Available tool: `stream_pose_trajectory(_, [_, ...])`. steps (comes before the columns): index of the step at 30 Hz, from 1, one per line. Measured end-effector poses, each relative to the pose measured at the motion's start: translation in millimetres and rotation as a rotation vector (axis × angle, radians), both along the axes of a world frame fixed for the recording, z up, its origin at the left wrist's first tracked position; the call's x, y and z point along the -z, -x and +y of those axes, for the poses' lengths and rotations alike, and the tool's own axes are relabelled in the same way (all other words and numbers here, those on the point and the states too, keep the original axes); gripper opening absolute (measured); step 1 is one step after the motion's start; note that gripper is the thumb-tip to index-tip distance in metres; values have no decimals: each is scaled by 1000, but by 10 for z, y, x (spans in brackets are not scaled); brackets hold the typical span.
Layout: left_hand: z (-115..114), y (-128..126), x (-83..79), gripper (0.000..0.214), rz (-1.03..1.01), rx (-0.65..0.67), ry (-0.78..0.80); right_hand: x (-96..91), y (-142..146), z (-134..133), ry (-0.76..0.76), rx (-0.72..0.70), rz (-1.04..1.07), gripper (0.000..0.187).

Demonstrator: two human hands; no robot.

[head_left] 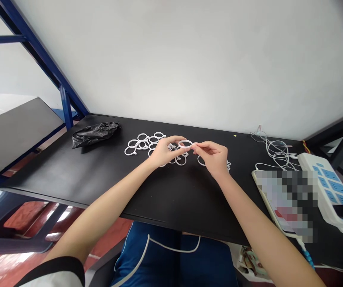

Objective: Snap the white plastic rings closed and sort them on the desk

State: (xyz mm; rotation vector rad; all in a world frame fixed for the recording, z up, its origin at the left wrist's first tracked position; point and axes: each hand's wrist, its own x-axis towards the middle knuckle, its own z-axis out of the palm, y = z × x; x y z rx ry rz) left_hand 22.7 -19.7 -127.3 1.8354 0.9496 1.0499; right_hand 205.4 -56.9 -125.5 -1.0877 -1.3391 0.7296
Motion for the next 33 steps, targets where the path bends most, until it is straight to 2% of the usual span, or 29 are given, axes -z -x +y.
stream_pose_trajectory(3, [29,19,-13,40,-54,87,24,-20,16,-2,31,-26,46,17])
stream_pose_trajectory(7, [43,11,-2,40,-127,129,46,-17,17,-5,55,-43,59,20])
stream_pose_trajectory(12, [56,-1,29,39,-124,114,53,-10,-13,4,79,-82,64,22])
stream_pose_trajectory(21, [33,31,-52,35,-69,106,-6,19,-33,29,82,-126,80,21])
stream_pose_trajectory(33, [49,40,-51,35,-95,129,16,-30,-45,-5,97,-150,30,22])
